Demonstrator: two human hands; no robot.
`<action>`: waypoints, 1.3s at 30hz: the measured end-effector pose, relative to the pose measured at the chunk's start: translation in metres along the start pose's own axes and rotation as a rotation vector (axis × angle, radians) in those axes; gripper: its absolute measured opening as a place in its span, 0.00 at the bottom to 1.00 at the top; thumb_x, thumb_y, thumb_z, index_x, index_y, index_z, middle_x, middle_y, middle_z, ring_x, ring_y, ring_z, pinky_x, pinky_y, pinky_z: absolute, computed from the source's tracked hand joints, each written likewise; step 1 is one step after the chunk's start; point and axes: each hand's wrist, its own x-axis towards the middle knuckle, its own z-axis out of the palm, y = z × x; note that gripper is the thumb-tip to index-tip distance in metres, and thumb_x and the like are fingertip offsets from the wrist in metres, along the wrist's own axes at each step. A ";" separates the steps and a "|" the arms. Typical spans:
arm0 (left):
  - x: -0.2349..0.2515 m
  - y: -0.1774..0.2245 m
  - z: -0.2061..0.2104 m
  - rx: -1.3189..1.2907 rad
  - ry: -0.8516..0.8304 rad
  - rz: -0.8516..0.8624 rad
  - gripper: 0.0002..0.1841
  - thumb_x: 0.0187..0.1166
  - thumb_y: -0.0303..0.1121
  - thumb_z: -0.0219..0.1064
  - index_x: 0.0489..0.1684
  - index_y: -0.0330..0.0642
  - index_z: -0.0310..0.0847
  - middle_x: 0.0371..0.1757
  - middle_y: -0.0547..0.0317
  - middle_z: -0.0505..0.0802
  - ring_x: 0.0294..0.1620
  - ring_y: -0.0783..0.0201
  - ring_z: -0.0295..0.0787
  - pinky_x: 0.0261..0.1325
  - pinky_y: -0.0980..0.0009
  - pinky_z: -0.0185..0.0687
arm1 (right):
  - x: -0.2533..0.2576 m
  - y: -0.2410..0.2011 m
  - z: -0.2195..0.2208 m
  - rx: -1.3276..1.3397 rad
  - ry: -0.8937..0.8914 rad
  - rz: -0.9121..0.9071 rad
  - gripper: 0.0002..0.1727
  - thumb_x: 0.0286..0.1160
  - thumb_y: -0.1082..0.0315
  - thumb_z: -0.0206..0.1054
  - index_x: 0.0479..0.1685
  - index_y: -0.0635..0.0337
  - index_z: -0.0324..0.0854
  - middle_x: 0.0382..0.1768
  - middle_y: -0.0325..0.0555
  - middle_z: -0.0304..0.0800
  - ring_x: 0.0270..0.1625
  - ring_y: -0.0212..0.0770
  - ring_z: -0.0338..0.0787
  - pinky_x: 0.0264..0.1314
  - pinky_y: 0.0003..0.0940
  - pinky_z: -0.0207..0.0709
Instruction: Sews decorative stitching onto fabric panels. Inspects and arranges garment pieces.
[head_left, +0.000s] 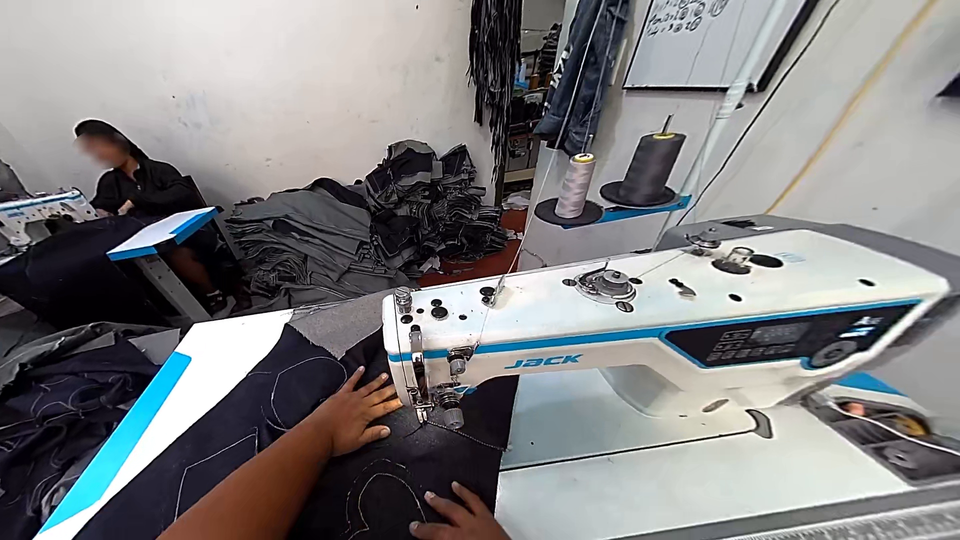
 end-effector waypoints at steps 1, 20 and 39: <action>-0.004 0.008 0.003 -0.032 0.005 -0.046 0.32 0.94 0.53 0.40 0.96 0.54 0.52 0.97 0.57 0.56 0.99 0.50 0.33 0.90 0.33 0.11 | -0.004 0.006 -0.008 0.018 0.007 0.003 0.15 0.75 0.79 0.64 0.51 0.61 0.95 0.62 0.49 0.95 0.76 0.63 0.84 0.82 0.77 0.57; -0.034 0.017 0.021 -0.123 -0.017 0.246 0.34 0.86 0.53 0.55 0.94 0.56 0.58 0.97 0.53 0.53 0.97 0.36 0.29 0.80 0.16 0.19 | 0.004 -0.009 0.015 -0.239 -0.136 0.288 0.42 0.83 0.34 0.52 0.91 0.51 0.65 0.91 0.44 0.63 0.93 0.71 0.51 0.75 0.94 0.30; -0.014 -0.021 0.023 -0.010 0.079 0.441 0.33 0.86 0.48 0.53 0.89 0.42 0.66 0.93 0.54 0.66 0.96 0.46 0.48 0.89 0.27 0.32 | 0.063 -0.008 -0.025 -0.066 -0.429 0.609 0.41 0.90 0.38 0.45 0.98 0.44 0.42 0.98 0.39 0.34 0.97 0.64 0.24 0.76 0.92 0.15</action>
